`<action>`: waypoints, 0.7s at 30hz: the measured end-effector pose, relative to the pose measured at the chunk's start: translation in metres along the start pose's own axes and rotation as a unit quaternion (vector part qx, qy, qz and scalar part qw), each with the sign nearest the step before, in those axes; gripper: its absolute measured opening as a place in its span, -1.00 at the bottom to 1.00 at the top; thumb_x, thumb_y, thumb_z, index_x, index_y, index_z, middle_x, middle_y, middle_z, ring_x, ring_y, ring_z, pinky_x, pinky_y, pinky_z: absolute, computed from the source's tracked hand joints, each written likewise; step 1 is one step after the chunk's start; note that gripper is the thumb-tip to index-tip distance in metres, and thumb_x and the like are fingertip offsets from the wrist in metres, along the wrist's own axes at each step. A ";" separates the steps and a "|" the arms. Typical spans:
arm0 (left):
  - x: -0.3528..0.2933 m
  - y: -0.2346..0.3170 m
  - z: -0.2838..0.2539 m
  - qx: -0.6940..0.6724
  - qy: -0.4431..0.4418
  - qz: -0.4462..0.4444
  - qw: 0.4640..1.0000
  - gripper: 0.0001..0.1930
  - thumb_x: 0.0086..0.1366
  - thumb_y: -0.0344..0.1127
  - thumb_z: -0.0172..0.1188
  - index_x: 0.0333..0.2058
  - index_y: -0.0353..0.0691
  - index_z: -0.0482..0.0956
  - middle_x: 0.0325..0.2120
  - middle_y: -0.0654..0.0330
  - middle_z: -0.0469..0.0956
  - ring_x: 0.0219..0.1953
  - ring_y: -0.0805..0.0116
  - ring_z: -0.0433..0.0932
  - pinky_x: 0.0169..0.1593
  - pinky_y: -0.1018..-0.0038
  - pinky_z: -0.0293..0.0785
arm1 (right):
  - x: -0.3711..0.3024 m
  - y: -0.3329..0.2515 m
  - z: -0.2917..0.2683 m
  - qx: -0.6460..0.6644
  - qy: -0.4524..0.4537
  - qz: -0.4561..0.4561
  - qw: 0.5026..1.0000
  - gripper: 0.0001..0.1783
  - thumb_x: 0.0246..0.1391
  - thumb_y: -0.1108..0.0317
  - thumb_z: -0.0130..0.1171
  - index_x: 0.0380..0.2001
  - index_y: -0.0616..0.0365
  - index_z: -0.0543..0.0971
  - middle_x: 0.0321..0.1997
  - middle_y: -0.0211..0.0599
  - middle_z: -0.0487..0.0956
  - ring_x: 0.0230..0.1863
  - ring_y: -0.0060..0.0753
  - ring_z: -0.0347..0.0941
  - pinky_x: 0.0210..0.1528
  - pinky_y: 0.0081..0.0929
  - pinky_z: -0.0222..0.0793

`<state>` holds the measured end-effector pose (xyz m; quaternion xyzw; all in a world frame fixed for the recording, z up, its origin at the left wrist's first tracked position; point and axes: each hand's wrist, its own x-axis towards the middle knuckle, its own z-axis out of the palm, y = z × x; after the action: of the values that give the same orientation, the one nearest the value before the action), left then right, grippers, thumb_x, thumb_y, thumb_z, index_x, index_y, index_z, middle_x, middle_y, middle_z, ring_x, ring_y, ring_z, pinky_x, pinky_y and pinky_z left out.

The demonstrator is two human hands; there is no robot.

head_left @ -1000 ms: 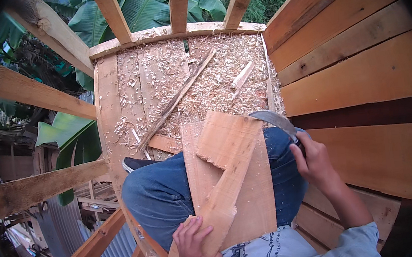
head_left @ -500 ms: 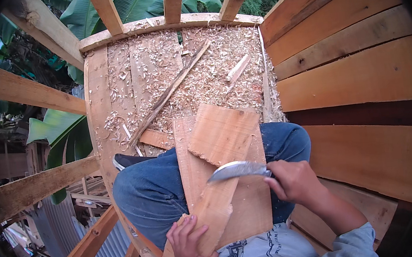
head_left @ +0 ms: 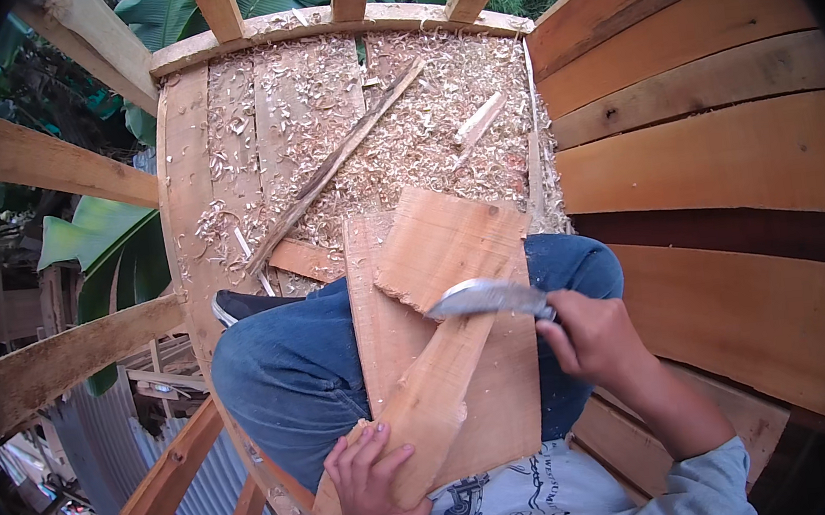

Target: The person sits cross-legged on a wooden platform and uses a curved knife to carve a rectangular piece of wood. They repeatedly shave thin layers from the wood's surface, creating a pile of wood shavings on the platform.

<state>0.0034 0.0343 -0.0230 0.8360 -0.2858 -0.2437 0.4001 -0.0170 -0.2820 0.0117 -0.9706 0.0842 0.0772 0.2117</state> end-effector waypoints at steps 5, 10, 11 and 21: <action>0.001 0.001 -0.004 0.007 -0.009 0.002 1.000 -0.33 -0.33 -0.17 0.38 -0.08 -0.03 0.48 0.11 0.13 0.32 0.17 0.12 0.25 0.22 0.00 -0.01 | 0.020 0.032 -0.005 -0.028 0.098 0.060 0.993 -0.77 0.09 0.27 0.16 -0.34 0.24 0.46 -0.60 -0.05 0.47 -0.55 0.02 0.48 -0.53 -0.23 0.38; -0.004 -0.004 -0.003 -0.010 -0.012 0.003 1.000 -0.33 -0.35 -0.18 0.39 -0.09 -0.02 0.48 0.11 0.14 0.32 0.18 0.12 0.25 0.21 -0.01 0.00 | 0.002 0.022 -0.002 0.014 0.157 0.110 0.981 -0.82 0.17 0.34 0.08 -0.31 0.28 0.47 -0.67 -0.05 0.45 -0.63 -0.01 0.44 -0.57 -0.27 0.29; -0.003 -0.003 -0.003 -0.007 -0.011 0.002 1.000 -0.33 -0.35 -0.18 0.39 -0.09 -0.02 0.48 0.11 0.14 0.32 0.18 0.12 0.25 0.21 -0.01 0.00 | -0.001 0.027 -0.004 0.020 0.160 0.126 0.979 -0.82 0.16 0.35 0.08 -0.31 0.28 0.47 -0.69 -0.07 0.44 -0.66 -0.04 0.43 -0.59 -0.29 0.27; 0.000 -0.001 -0.002 -0.004 0.004 0.015 1.000 -0.32 -0.35 -0.18 0.37 -0.09 -0.07 0.47 0.09 0.07 0.35 0.16 0.08 0.28 0.20 -0.01 0.01 | -0.012 -0.010 -0.006 0.101 0.006 -0.028 0.994 -0.79 0.09 0.29 0.16 -0.43 0.21 0.44 -0.70 -0.19 0.46 -0.68 -0.17 0.43 -0.64 -0.35 0.28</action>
<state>0.0048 0.0357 -0.0227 0.8309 -0.2956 -0.2354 0.4084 -0.0261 -0.2744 0.0237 -0.9466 0.0658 0.0567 0.3103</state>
